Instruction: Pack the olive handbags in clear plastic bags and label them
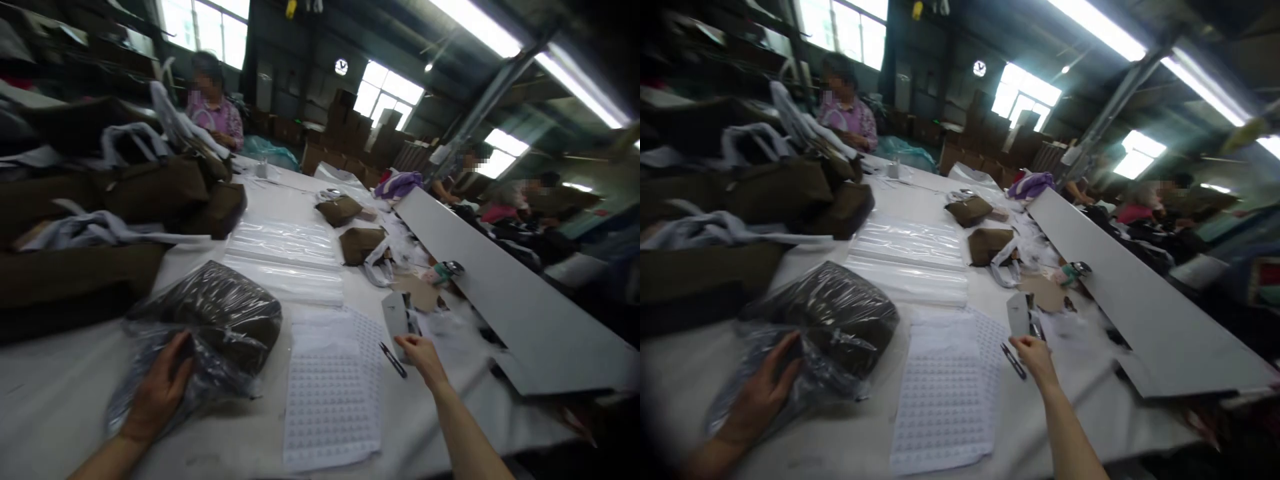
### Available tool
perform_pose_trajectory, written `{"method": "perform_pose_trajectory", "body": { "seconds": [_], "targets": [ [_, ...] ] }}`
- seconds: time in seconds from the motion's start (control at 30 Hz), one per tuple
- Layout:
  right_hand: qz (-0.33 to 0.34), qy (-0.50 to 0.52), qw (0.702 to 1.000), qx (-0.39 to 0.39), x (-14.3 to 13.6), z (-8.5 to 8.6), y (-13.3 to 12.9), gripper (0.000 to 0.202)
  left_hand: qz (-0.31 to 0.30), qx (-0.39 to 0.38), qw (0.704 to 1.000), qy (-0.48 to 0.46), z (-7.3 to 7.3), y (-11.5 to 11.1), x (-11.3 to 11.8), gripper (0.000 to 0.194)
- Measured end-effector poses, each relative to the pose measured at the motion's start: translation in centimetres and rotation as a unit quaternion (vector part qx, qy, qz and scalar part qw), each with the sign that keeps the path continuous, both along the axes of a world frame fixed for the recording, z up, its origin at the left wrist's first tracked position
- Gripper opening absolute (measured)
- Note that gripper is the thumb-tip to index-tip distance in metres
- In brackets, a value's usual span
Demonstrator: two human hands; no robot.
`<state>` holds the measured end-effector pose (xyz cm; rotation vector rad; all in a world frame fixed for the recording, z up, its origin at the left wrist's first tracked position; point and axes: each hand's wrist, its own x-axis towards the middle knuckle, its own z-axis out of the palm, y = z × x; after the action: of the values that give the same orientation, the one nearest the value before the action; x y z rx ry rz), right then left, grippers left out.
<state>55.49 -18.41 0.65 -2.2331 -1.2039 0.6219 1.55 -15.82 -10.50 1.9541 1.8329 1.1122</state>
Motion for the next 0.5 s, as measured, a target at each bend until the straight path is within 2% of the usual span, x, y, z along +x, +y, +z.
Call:
{"method": "perform_pose_trajectory", "body": {
  "seconds": [0.07,0.1,0.2,0.27,0.33,0.4,0.5],
  "targets": [
    [0.128,0.056,0.990,0.013,-6.8,2.1,3.8,0.033,-0.018,0.008,1.000,-0.010,0.1,-0.2,0.1,0.052],
    [0.202,0.089,0.975,0.017,-10.7,3.1,5.5,0.032,-0.020,0.012,1.000,-0.011,0.0,-0.2,0.1,0.052],
    [0.386,0.163,0.908,-0.015,-23.0,5.7,8.9,0.026,-0.013,0.026,0.999,-0.012,-0.5,-0.2,0.2,0.053],
    [0.492,0.152,0.856,-0.047,-30.2,6.2,10.2,0.027,-0.019,0.043,0.999,-0.009,-0.8,-0.3,0.2,0.053],
    [0.587,0.094,0.801,-0.067,-35.9,5.9,11.2,0.029,-0.022,0.064,0.998,-0.006,-1.0,-0.4,0.1,0.055],
    [0.658,-0.028,0.749,-0.071,-40.2,5.1,11.8,0.031,-0.015,0.079,0.997,-0.012,-1.2,-0.6,0.0,0.057],
    [0.672,-0.292,0.677,-0.064,-44.3,3.8,12.5,0.033,-0.006,0.082,0.996,-0.028,-1.4,-0.7,-0.2,0.061]
  ]
}}
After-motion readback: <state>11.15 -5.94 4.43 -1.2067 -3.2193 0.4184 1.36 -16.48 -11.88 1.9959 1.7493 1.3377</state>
